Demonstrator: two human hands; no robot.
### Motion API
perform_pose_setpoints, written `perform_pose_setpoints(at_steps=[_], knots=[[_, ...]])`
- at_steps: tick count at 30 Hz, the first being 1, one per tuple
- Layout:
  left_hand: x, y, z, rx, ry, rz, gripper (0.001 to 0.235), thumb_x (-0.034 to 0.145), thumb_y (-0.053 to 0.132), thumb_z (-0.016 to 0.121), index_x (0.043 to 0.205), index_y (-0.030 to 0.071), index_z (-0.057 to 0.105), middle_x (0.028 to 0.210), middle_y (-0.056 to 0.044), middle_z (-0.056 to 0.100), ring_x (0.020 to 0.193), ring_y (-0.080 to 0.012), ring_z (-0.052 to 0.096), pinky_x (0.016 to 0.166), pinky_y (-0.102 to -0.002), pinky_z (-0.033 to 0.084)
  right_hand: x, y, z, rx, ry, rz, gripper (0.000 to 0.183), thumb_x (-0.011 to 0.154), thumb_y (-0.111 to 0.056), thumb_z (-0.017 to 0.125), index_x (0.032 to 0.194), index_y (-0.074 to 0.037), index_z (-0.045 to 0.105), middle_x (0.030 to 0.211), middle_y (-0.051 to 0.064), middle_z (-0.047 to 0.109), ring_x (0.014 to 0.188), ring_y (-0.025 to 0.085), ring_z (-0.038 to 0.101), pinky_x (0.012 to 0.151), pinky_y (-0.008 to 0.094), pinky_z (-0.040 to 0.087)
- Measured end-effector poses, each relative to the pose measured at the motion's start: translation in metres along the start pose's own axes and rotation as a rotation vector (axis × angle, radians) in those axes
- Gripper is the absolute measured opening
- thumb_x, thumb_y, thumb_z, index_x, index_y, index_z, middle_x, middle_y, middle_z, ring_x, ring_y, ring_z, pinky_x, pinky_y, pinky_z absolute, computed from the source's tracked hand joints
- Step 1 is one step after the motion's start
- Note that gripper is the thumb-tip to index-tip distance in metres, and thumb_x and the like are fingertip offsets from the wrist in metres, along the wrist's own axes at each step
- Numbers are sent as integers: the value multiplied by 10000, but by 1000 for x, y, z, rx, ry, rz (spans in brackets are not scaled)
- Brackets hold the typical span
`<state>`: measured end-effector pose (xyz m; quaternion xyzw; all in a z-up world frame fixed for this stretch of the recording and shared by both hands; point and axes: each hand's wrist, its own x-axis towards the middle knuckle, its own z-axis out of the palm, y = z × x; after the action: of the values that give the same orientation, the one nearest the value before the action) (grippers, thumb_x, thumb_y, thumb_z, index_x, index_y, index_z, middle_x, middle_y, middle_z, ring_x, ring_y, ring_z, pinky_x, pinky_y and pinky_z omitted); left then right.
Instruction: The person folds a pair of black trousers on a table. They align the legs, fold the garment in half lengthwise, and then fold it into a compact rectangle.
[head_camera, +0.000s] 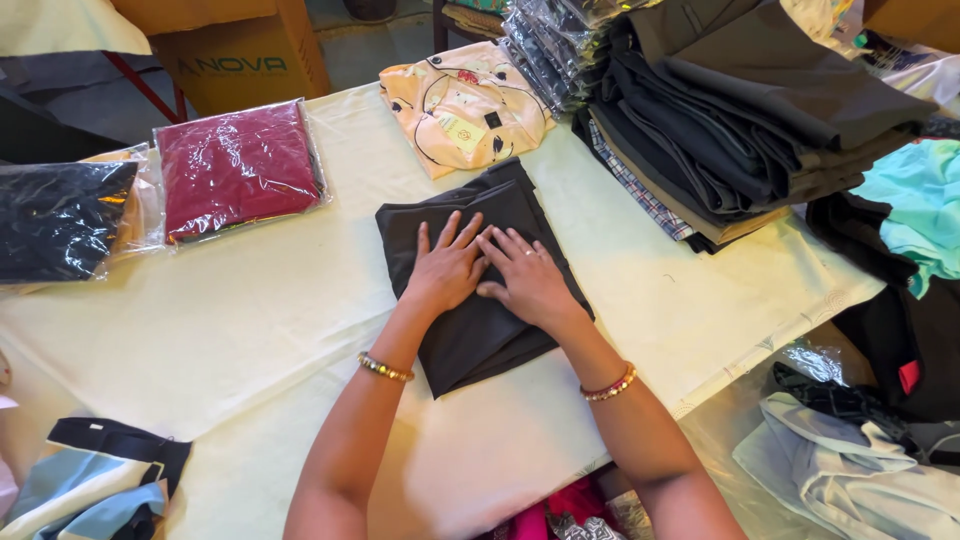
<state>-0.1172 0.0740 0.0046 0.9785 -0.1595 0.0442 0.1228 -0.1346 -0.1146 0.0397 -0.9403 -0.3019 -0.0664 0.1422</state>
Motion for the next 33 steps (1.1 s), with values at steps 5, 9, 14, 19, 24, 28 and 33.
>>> perform_pose_setpoints(at_steps=[5,9,14,19,24,28,33], knots=[[46,-1,9,-31,-64,104,560,1046,462,412,1584,317,356,1710,42,203,1587,-253,103,1213,-673,46,4,32,-3,-42,-265,259,929,899,-675,562,1633,-259,172,1707,21,160,1574,260,118,1212,625,158],[88,-5,12,-59,-77,187,703,974,532,478,1604,314,255,1706,10,137,1561,-268,79,1205,-634,53,3,46,5,-12,-254,340,913,892,-695,545,1623,-277,192,1728,52,81,1587,282,71,1209,615,171],[116,-18,6,-95,-56,35,728,980,485,518,1621,304,225,1679,-30,213,1542,-292,159,1187,-645,113,0,45,-8,-35,-256,427,921,895,-698,566,1630,-304,176,1667,164,145,1534,367,172,1194,578,238],[117,-36,-25,10,-89,-130,587,979,452,630,1532,293,516,1585,-43,448,1511,-293,379,1254,-495,334,-4,36,-40,-48,-329,491,980,841,-639,668,1627,-323,176,1489,143,433,1429,390,383,1071,558,430],[119,-91,-33,-229,-312,-284,861,731,625,812,1383,117,573,1364,-132,658,1275,-298,608,1039,-428,478,-10,41,-51,60,-360,523,1150,766,-592,774,1661,-317,108,1358,217,491,1205,424,564,1058,480,481],[109,-99,-37,-171,-384,-244,849,710,689,806,1265,64,659,1237,-167,709,1184,-317,658,1008,-443,495,-14,38,-43,-28,-338,466,1067,783,-603,773,1620,-341,165,1353,197,496,1231,417,541,1037,508,474],[83,-59,-66,36,-369,-309,710,718,698,774,1084,90,764,1158,-118,743,1115,-314,697,958,-473,524,-13,38,-39,-69,-350,503,1075,794,-625,756,1642,-333,164,1323,214,519,1156,420,591,1031,483,495]])
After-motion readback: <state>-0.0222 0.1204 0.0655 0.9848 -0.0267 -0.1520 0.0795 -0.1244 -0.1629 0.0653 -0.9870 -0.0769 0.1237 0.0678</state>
